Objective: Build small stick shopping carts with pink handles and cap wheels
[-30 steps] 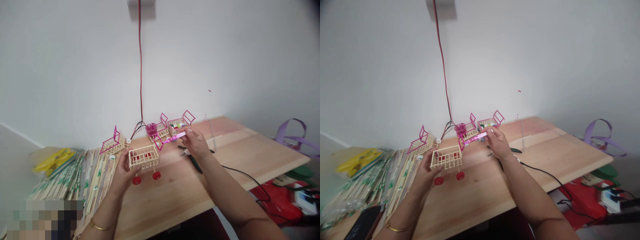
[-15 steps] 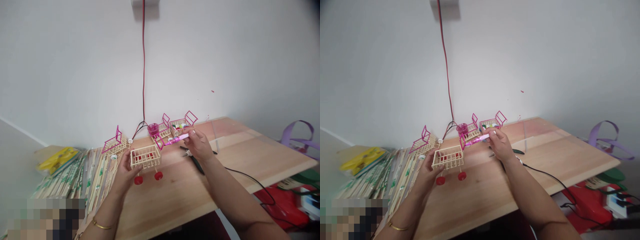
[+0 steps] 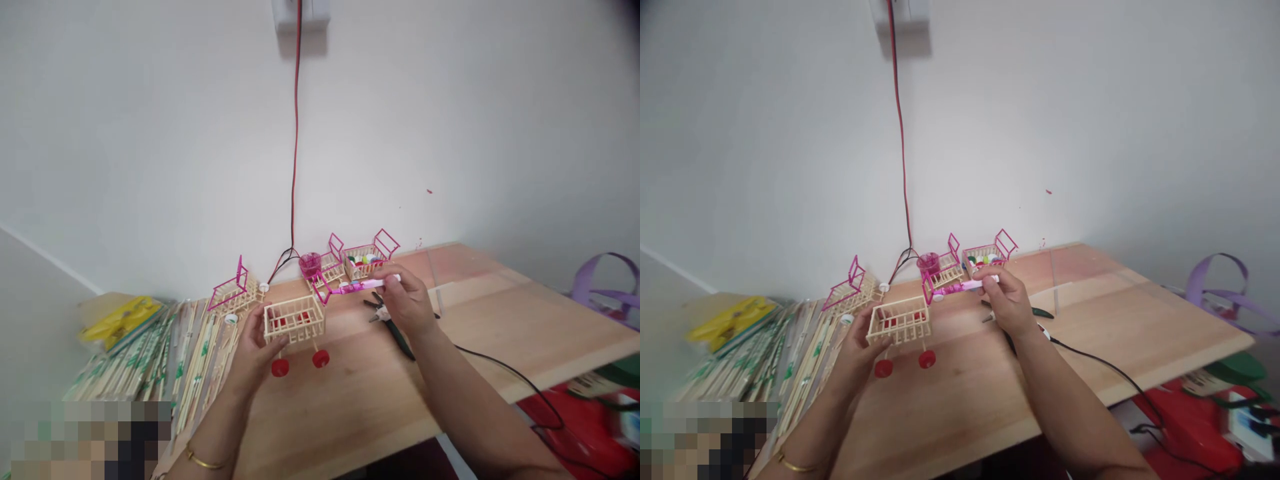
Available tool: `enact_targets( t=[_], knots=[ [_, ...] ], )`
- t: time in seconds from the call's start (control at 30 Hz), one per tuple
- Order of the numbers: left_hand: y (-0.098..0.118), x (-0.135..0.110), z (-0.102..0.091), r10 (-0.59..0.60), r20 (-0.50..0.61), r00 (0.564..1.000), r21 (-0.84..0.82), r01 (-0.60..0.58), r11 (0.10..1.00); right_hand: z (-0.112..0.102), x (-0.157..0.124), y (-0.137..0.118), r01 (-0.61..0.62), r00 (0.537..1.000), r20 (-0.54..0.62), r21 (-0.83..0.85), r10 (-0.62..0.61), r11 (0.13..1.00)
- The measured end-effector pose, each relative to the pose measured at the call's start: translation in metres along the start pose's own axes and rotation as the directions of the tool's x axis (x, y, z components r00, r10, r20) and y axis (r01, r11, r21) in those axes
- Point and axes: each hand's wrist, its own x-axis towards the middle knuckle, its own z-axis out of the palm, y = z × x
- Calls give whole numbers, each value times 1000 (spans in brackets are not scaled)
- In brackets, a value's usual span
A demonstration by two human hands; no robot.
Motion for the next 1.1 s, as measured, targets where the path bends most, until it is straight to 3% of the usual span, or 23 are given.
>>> enact_targets(
  t=[0.2, 0.37, 0.67, 0.9, 1.1],
  knots=[
    [4, -1, 2, 20, -24, 1000, 0, -20, 1000, -2, -2, -1, 83, 996, 32, -29, -82, 996],
    [3, 0, 2, 3, -16, 1000, -7, -3, 1000, -3, -2, 0, 90, 996, -4, -9, -90, 996],
    [2, 0, 2, 51, -35, 998, 21, -50, 999, -4, -2, 0, 77, 996, 45, -30, -75, 997],
    [-13, 2, -1, 152, -137, 979, 269, -111, 957, 0, -4, 1, 108, 992, 80, -75, -102, 991],
    [-18, -1, 3, 191, -201, 961, 302, -124, 945, 10, -5, 0, 202, 964, 211, -168, -165, 965]
  ],
)
